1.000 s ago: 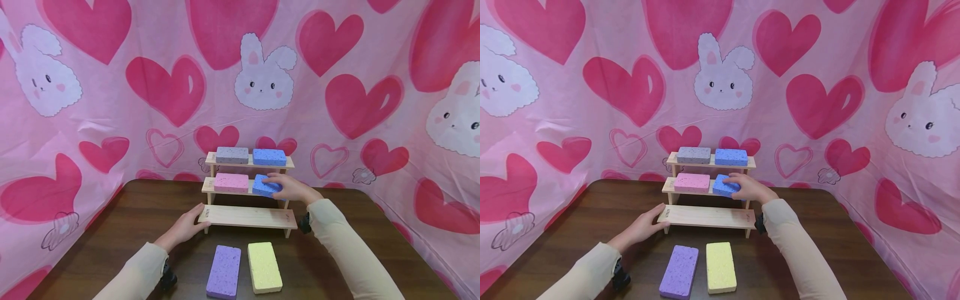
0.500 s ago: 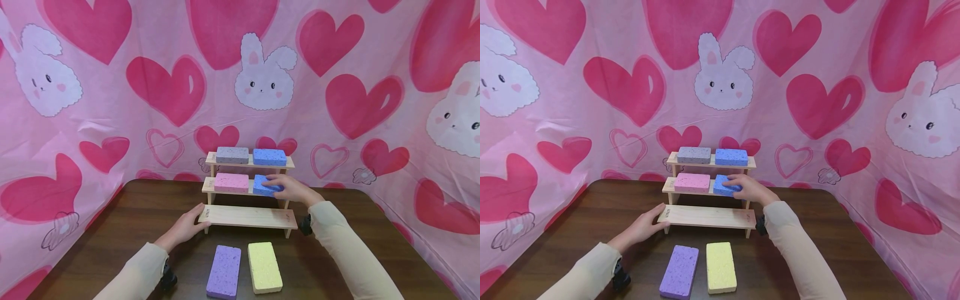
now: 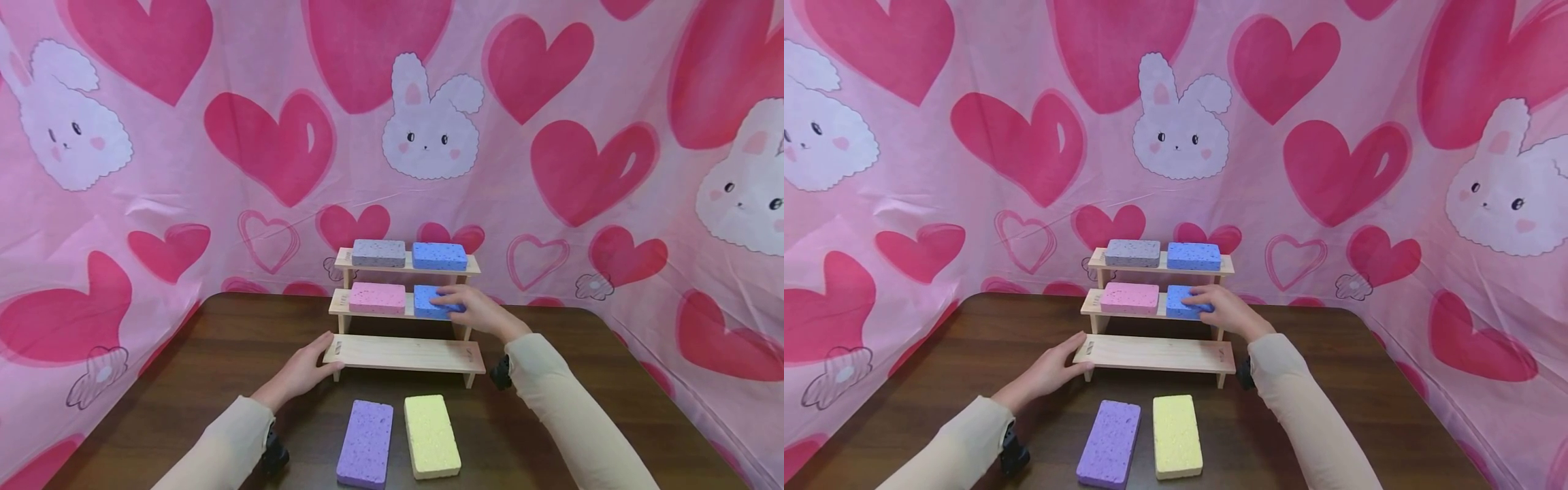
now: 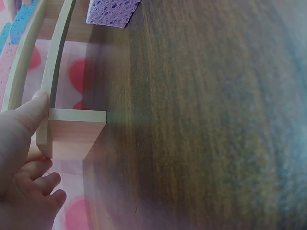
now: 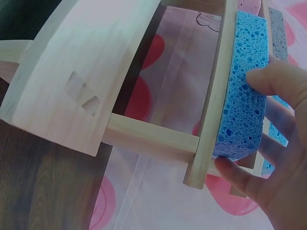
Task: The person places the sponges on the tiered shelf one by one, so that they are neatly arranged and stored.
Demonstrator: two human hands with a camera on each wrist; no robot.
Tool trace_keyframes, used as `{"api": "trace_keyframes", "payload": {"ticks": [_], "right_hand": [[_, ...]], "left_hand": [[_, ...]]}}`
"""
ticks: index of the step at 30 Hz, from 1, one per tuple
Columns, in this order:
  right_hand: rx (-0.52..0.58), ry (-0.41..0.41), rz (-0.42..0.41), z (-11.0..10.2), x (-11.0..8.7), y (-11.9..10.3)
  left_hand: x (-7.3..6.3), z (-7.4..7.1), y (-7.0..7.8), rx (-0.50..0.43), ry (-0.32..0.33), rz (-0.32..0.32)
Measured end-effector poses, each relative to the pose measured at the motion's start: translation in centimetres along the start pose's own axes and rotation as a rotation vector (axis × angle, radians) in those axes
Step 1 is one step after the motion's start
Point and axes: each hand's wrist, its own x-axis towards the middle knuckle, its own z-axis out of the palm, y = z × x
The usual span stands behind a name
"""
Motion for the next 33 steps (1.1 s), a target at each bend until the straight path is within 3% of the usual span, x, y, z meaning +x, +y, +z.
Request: {"api": "trace_keyframes", "payload": {"ticks": [23,33], "right_hand": [[0.004,0.034,0.027,0.5,0.1,-0.3],[0.013,0.129,0.001,0.0,-0.9,-1.2]], "left_hand": [[-0.1,0.0,0.1,0.007,0.004,0.004],[0.0,0.1,0.0,0.006,0.004,0.006]]}}
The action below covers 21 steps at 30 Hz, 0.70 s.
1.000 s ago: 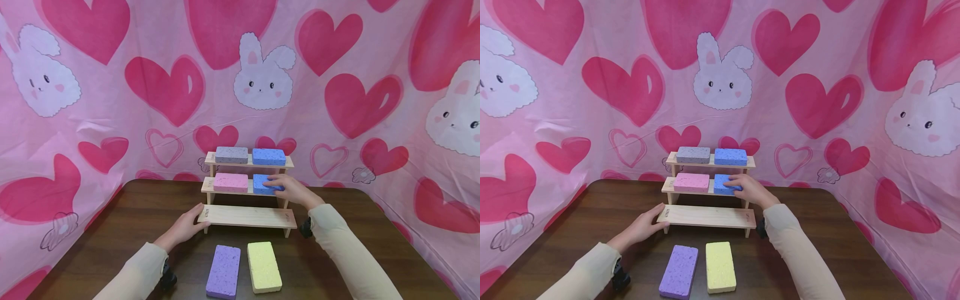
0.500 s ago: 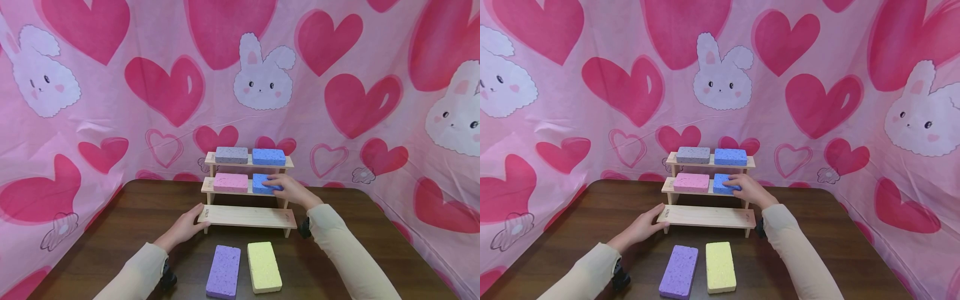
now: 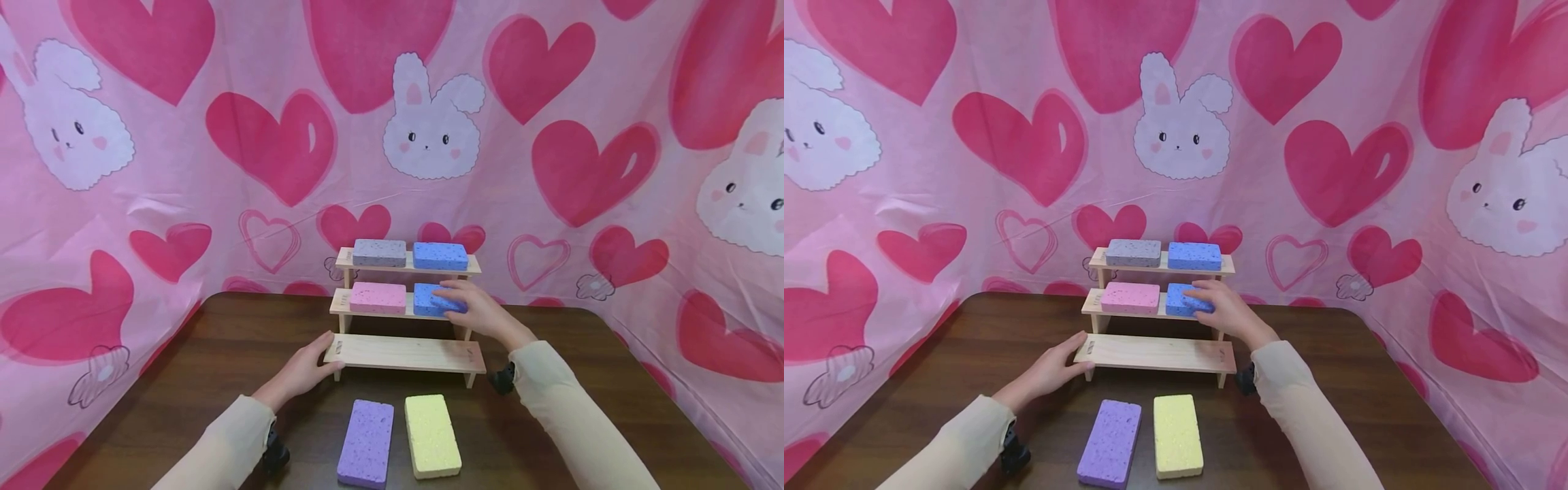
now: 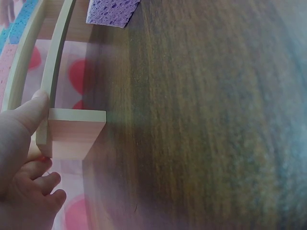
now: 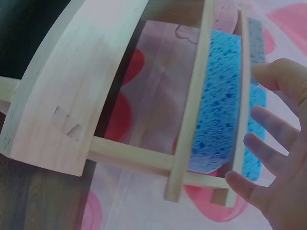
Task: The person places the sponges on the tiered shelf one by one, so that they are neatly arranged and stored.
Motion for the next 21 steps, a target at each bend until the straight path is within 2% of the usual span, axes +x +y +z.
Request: {"api": "trace_keyframes", "payload": {"ticks": [9,16,21], "right_hand": [[0.081,0.065,-0.008,-0.6,-2.4,-1.7],[0.118,0.1,-0.145,0.3,-5.2,-3.0],[0.158,0.071,-0.156,1.5,-7.1,-3.8]], "left_hand": [[0.1,0.0,0.1,0.005,0.002,0.01],[0.0,0.1,0.0,0.01,0.004,0.01],[0.0,0.1,-0.1,0.0,0.005,0.004]]}}
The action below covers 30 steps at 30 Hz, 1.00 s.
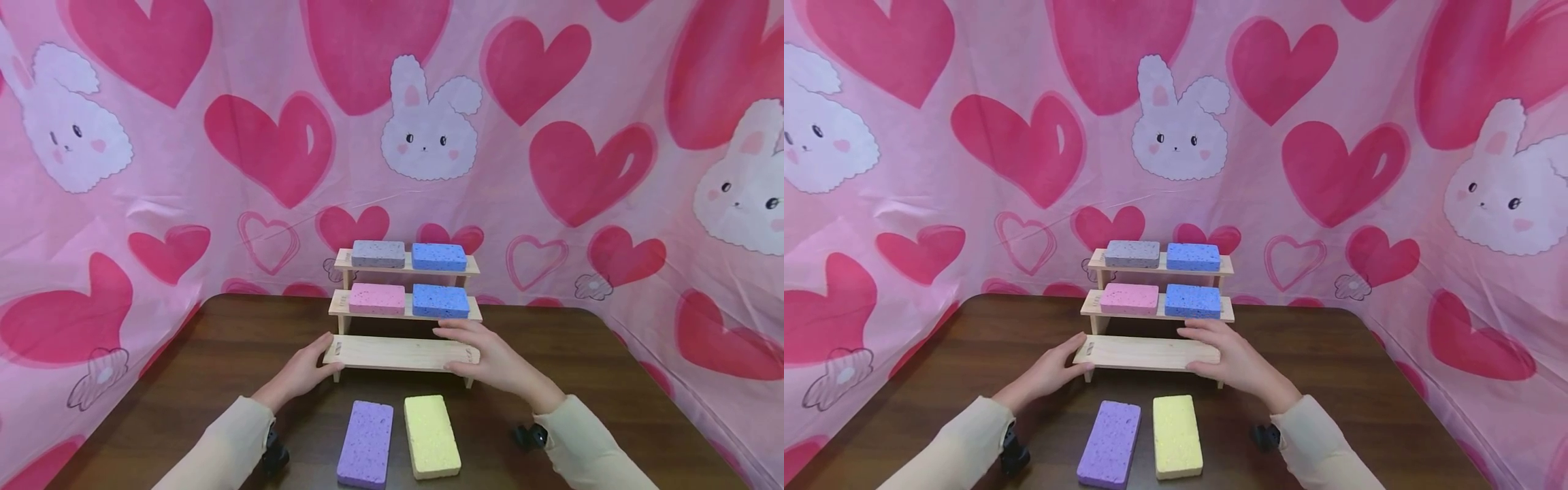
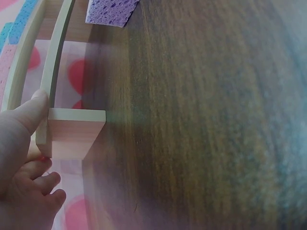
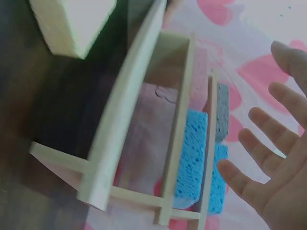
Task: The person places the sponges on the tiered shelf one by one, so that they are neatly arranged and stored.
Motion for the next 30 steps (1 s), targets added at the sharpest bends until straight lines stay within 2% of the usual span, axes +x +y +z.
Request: {"api": "trace_keyframes", "payload": {"ticks": [5,11,18,30], "right_hand": [[0.016,-0.074,0.017,1.0,-1.5,-0.5],[0.021,-0.145,-0.031,2.3,-2.8,-0.3],[0.046,-0.243,-0.038,3.4,-3.8,0.1],[0.074,-0.369,-0.152,5.1,-4.7,0.2]], "left_hand": [[0.0,0.0,-0.1,-0.002,0.003,0.006],[0.0,0.0,-0.1,0.001,0.006,0.009],[0.0,0.0,-0.1,-0.006,-0.002,-0.007],[-0.1,0.0,0.0,-0.014,-0.001,-0.005]]}}
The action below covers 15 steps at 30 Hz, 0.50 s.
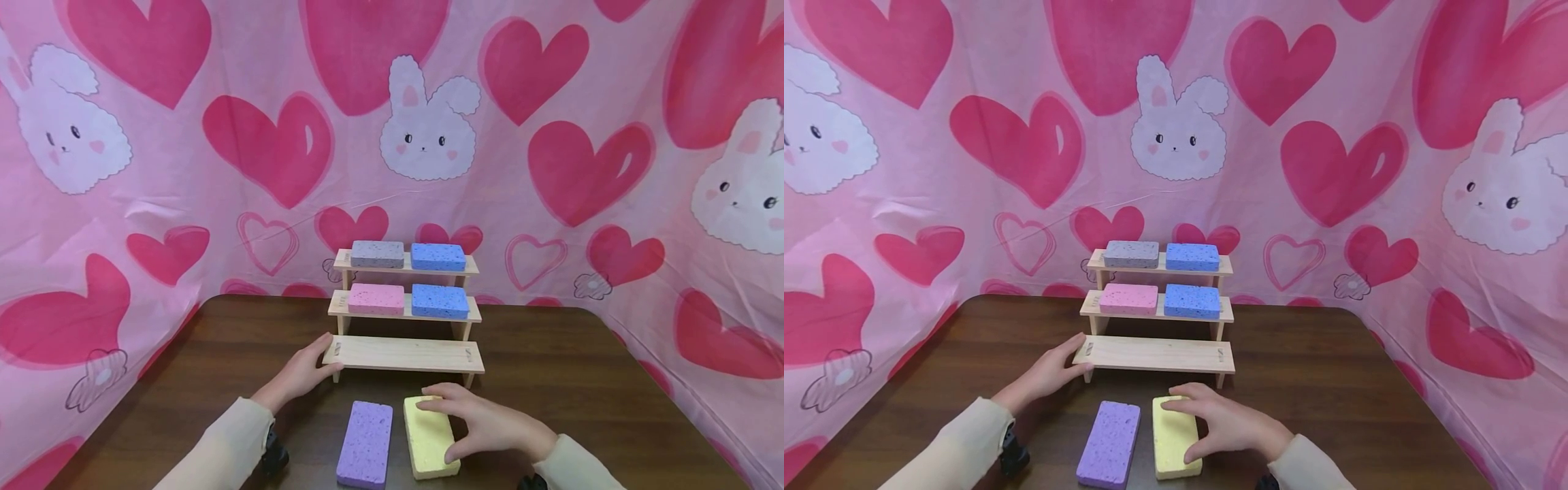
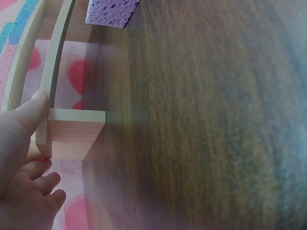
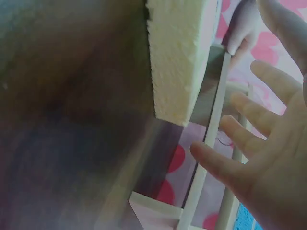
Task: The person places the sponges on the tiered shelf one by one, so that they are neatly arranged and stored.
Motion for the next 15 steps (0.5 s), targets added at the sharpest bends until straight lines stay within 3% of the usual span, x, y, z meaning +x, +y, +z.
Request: {"api": "trace_keyframes", "payload": {"ticks": [6,15], "right_hand": [[-0.011,-0.044,0.001,0.8,0.0,-0.4],[-0.156,-0.006,-0.039,2.3,0.6,-0.9]], "left_hand": [[0.0,0.0,0.0,0.005,-0.002,-0.003],[0.0,0.0,0.1,-0.006,-0.005,-0.012]]}}
